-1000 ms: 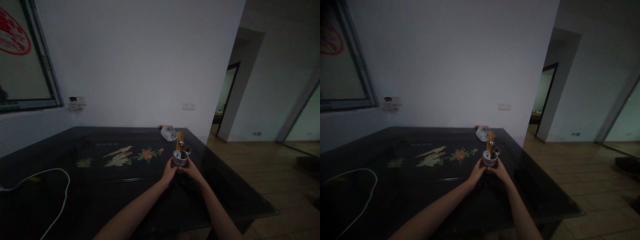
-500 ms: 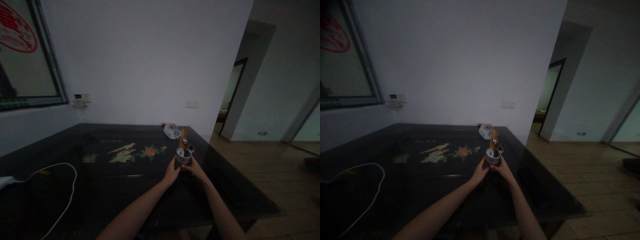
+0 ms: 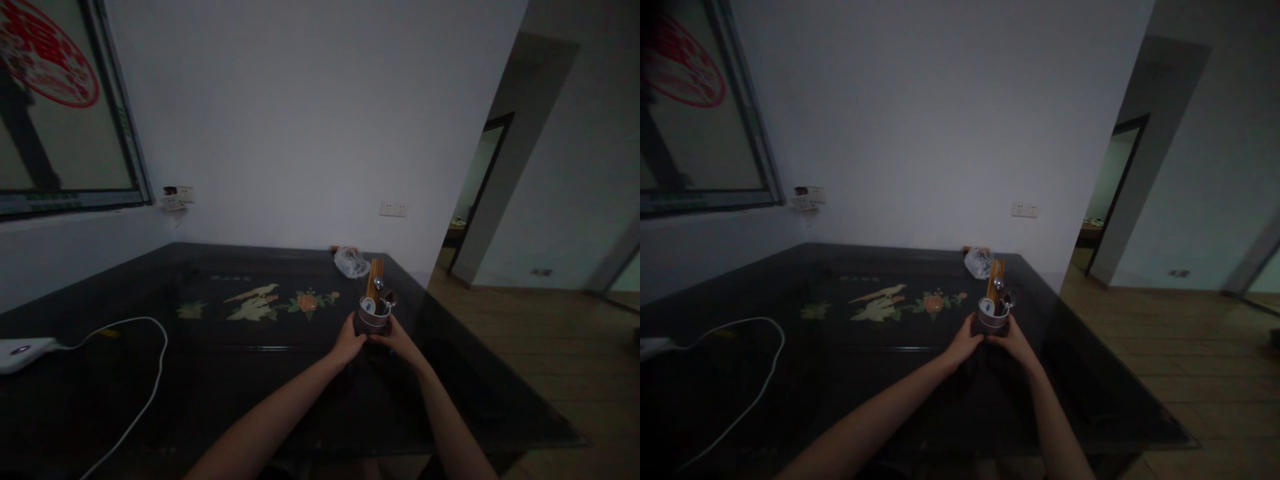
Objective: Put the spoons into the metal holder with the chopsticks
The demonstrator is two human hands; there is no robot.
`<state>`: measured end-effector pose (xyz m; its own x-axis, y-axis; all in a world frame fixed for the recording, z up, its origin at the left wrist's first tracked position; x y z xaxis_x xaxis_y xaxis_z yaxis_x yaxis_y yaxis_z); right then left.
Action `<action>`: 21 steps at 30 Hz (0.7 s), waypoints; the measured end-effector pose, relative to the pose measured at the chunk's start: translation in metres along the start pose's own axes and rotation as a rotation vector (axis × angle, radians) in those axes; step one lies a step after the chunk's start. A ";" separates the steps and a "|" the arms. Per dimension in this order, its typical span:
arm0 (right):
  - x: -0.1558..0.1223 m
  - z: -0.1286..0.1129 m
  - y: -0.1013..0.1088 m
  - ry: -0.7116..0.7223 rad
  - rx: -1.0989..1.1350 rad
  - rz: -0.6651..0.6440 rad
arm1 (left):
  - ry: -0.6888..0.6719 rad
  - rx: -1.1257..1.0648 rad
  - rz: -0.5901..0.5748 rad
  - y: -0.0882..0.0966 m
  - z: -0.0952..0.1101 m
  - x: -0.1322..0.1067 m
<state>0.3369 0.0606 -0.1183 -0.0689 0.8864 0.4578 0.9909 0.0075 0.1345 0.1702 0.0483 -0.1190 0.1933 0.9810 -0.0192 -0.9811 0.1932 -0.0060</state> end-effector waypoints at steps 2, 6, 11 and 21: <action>-0.005 -0.007 0.008 -0.046 -0.104 0.030 | 0.035 0.002 -0.005 0.011 0.008 -0.001; -0.032 -0.042 0.032 -0.053 -0.508 0.155 | 0.002 0.047 -0.006 0.058 0.032 -0.016; -0.061 -0.106 0.012 0.083 -0.606 0.163 | -0.069 0.146 -0.011 0.128 0.047 -0.049; -0.022 -0.095 -0.132 0.456 -0.550 -0.574 | -0.232 0.673 0.053 0.156 0.038 -0.078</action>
<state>0.1963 -0.0039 -0.0630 -0.6885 0.5449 0.4786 0.6036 0.0649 0.7946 0.0019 0.0032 -0.0809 0.2135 0.9539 0.2111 -0.7919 0.0425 0.6091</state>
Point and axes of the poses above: each hand's wrist, its own x-axis towards the middle knuckle, its own y-axis out of the back of the hand, z = x × y, the point moved 1 cm from there along x, towards the middle knuckle, and after that the axes turned 12 degrees about y, right-handed, at the moved point
